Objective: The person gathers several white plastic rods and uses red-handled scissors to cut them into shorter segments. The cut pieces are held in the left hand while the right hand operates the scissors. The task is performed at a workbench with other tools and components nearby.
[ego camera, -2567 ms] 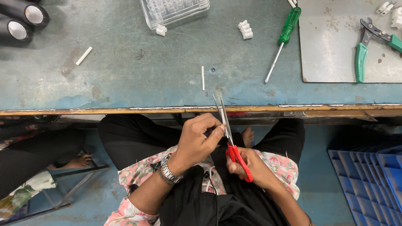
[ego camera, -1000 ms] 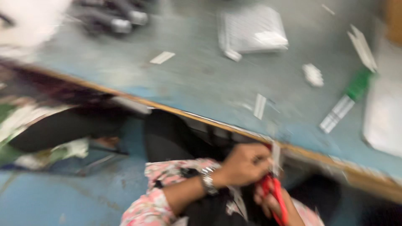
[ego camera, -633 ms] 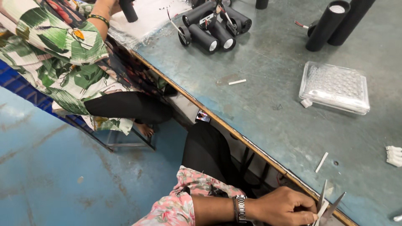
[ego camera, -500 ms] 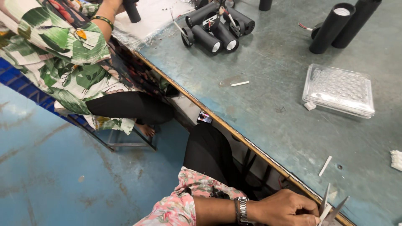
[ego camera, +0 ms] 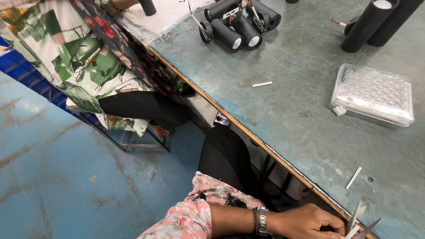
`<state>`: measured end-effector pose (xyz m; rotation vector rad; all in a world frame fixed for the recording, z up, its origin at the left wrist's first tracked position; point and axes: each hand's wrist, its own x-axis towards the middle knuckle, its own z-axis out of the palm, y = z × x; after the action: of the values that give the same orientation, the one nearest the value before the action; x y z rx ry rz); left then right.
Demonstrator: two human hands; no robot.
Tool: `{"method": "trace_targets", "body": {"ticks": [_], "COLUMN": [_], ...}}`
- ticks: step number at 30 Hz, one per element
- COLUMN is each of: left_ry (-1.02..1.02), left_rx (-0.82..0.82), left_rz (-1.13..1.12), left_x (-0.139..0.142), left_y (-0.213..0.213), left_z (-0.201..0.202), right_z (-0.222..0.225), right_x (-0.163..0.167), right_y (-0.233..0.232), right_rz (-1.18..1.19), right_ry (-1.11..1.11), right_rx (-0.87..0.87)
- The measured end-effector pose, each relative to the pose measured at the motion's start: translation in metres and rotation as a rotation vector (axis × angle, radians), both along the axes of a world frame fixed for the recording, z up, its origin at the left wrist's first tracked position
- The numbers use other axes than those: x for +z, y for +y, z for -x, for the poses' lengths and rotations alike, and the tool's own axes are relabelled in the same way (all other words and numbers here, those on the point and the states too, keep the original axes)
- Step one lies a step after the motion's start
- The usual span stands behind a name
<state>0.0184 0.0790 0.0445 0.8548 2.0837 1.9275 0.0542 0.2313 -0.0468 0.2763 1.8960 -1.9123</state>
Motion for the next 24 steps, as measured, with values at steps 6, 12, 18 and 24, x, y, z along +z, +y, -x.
{"method": "trace_targets", "body": {"ticks": [6, 12, 18, 24], "left_ry": [0.011, -0.003, -0.116, -0.089], "left_rx": [0.080, 0.051, -0.028, -0.010], "left_rz": [0.036, -0.016, -0.044, -0.039], "left_x": [0.041, 0.065, 0.081, 0.081], "left_y": [-0.010, -0.015, -0.016, -0.012], "left_z": [-0.011, -0.017, -0.018, -0.020], "right_z": [-0.045, -0.092, -0.090, -0.088], "right_x": [0.024, 0.069, 0.117, 0.124], "right_y": [0.040, 0.041, 0.022, 0.016], "right_rz": [0.078, 0.188, 0.237, 0.233], "right_ry": [0.058, 0.136, 0.080, 0.064], "right_rx": [0.032, 0.161, 0.141, 0.137]}}
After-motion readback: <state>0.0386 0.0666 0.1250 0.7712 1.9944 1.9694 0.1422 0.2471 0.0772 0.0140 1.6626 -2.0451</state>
